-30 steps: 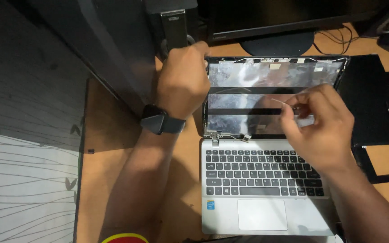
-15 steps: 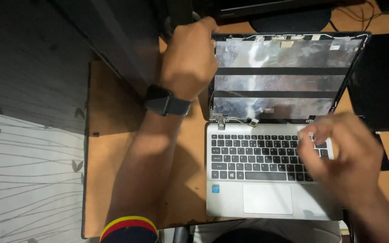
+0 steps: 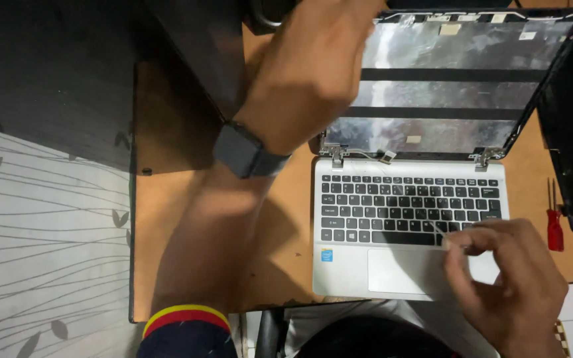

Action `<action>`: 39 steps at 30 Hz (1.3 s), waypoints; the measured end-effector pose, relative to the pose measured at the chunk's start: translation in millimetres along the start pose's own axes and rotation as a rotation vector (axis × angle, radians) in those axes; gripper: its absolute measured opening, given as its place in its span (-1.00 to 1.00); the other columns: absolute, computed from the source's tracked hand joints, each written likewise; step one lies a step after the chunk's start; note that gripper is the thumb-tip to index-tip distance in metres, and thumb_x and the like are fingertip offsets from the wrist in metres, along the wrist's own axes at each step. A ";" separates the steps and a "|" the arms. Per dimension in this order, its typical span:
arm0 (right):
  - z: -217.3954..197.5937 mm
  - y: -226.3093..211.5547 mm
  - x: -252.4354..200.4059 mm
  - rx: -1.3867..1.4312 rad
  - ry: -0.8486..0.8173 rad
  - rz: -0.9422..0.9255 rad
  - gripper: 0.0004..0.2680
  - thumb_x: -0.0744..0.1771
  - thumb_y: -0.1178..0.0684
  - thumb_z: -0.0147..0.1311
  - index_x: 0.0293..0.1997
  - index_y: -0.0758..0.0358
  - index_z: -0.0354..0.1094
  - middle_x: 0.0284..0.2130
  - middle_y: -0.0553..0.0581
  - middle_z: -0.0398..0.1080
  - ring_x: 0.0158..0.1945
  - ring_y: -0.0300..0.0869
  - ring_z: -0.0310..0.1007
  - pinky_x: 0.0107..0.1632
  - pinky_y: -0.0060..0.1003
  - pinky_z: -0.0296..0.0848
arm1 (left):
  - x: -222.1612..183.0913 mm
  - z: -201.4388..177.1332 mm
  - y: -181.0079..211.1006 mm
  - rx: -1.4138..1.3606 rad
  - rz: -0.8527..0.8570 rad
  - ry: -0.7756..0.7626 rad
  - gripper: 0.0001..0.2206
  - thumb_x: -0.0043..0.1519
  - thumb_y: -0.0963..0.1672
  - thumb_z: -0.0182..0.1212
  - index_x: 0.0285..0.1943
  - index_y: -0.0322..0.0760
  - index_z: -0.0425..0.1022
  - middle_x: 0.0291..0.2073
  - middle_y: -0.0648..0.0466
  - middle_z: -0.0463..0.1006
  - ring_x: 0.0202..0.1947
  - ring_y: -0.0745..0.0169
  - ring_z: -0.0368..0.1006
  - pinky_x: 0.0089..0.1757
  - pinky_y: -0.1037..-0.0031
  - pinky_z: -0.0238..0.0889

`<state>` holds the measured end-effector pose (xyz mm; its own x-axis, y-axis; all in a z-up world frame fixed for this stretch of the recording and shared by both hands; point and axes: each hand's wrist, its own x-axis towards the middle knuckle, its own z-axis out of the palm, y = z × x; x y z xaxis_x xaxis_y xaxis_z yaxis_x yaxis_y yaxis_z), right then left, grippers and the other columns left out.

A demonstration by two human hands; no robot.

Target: Routing internal display cables and assembling the screen bezel during a laptop repair.

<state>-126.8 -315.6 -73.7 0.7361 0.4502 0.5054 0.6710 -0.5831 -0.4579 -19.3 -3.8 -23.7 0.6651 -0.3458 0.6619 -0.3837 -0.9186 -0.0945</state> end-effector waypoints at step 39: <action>11.8 -21.6 -25.0 0.747 0.045 0.686 -0.97 0.35 0.25 0.11 -0.27 0.32 0.37 -0.45 0.12 0.33 -0.39 -0.21 0.32 -0.33 -0.44 0.32 | -89.9 -30.3 94.7 -0.610 0.339 0.065 -0.90 0.36 -0.32 0.22 -0.06 -0.46 0.64 -0.16 -0.08 0.59 -0.14 0.04 0.57 0.07 0.24 0.50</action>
<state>-158.7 -306.2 -85.1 0.9897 0.1421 -0.0187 -0.0005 -0.1275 -0.9918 -134.8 -53.9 -69.7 0.4127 -0.5650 0.7145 -0.8670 -0.4842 0.1179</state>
